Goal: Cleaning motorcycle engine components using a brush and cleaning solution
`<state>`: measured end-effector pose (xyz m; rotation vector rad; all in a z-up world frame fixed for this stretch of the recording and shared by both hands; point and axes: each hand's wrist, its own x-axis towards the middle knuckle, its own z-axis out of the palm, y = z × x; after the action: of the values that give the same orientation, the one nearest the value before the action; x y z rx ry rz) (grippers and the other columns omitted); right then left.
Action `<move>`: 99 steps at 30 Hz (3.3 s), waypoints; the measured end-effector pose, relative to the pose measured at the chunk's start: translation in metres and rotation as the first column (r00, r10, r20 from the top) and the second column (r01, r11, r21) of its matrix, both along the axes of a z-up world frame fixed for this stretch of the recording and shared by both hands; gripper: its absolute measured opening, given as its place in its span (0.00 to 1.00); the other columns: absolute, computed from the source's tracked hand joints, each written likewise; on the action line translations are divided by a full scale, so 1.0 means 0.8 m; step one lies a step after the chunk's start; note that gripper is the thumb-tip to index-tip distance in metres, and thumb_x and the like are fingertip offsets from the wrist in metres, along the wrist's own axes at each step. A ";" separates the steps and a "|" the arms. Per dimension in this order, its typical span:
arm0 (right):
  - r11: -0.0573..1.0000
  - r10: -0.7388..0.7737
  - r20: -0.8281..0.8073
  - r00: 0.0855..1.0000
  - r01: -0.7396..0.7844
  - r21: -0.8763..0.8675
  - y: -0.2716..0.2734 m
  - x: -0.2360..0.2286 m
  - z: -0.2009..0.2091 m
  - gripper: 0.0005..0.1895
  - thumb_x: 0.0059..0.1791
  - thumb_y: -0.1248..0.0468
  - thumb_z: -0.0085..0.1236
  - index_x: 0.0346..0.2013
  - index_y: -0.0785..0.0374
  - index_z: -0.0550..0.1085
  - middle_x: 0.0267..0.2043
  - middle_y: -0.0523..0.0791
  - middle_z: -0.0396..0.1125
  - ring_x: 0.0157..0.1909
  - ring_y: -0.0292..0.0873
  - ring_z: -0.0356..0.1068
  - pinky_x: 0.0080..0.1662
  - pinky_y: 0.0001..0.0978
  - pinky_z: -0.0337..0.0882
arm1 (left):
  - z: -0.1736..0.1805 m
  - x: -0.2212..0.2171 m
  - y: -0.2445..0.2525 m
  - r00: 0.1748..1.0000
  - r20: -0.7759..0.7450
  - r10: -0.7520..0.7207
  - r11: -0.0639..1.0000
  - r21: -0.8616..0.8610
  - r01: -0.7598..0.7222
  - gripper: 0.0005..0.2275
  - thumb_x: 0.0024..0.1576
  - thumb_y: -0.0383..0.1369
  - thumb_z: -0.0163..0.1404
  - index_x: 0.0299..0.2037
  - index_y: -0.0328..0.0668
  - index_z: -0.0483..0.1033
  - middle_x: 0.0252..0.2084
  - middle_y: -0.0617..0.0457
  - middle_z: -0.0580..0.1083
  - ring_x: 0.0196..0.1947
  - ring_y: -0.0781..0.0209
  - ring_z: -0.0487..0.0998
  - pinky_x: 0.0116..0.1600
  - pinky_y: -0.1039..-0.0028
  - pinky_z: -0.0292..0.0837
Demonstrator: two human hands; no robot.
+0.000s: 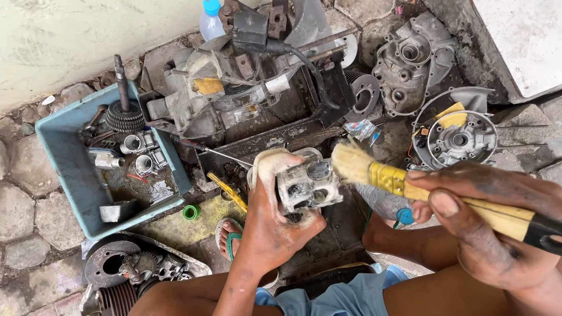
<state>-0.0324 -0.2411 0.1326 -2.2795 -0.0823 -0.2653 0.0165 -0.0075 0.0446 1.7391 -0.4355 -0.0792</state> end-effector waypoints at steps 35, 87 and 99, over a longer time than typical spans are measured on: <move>0.975 0.005 -0.146 0.989 0.028 0.220 -0.002 -0.010 -0.012 0.20 0.49 0.60 0.45 0.44 0.71 0.77 0.34 0.53 0.77 0.22 0.43 0.82 0.33 0.27 0.85 | -0.040 -0.007 -0.020 0.295 -0.717 -0.631 0.528 -0.676 -0.514 0.32 0.62 0.61 0.37 0.53 0.33 0.71 0.33 0.31 0.75 0.21 0.36 0.79 0.09 0.81 0.50; 0.954 0.294 -0.288 0.911 -0.262 0.146 0.014 0.028 -0.007 0.16 0.50 0.57 0.48 0.38 0.61 0.82 0.19 0.40 0.77 0.20 0.32 0.81 0.27 0.20 0.80 | -0.039 0.013 0.013 0.444 -0.871 -0.209 0.822 -0.403 -0.403 0.29 0.48 0.63 0.46 0.33 0.43 0.80 0.33 0.48 0.80 0.39 0.50 0.83 0.58 0.48 0.78; 0.832 0.464 0.001 0.886 -0.436 -0.342 0.030 0.020 -0.033 0.12 0.50 0.64 0.64 0.47 0.67 0.79 0.39 0.45 0.76 0.35 0.43 0.75 0.42 0.40 0.79 | -0.053 0.016 0.002 0.358 -0.928 0.099 0.792 -0.144 -0.594 0.57 0.37 0.45 0.62 0.77 0.50 0.36 0.77 0.44 0.58 0.75 0.50 0.59 0.68 0.47 0.61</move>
<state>-0.0161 -0.2169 0.1064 -2.4953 -0.7555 -0.0990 0.0296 -0.0061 0.0022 1.0249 0.7223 -0.5212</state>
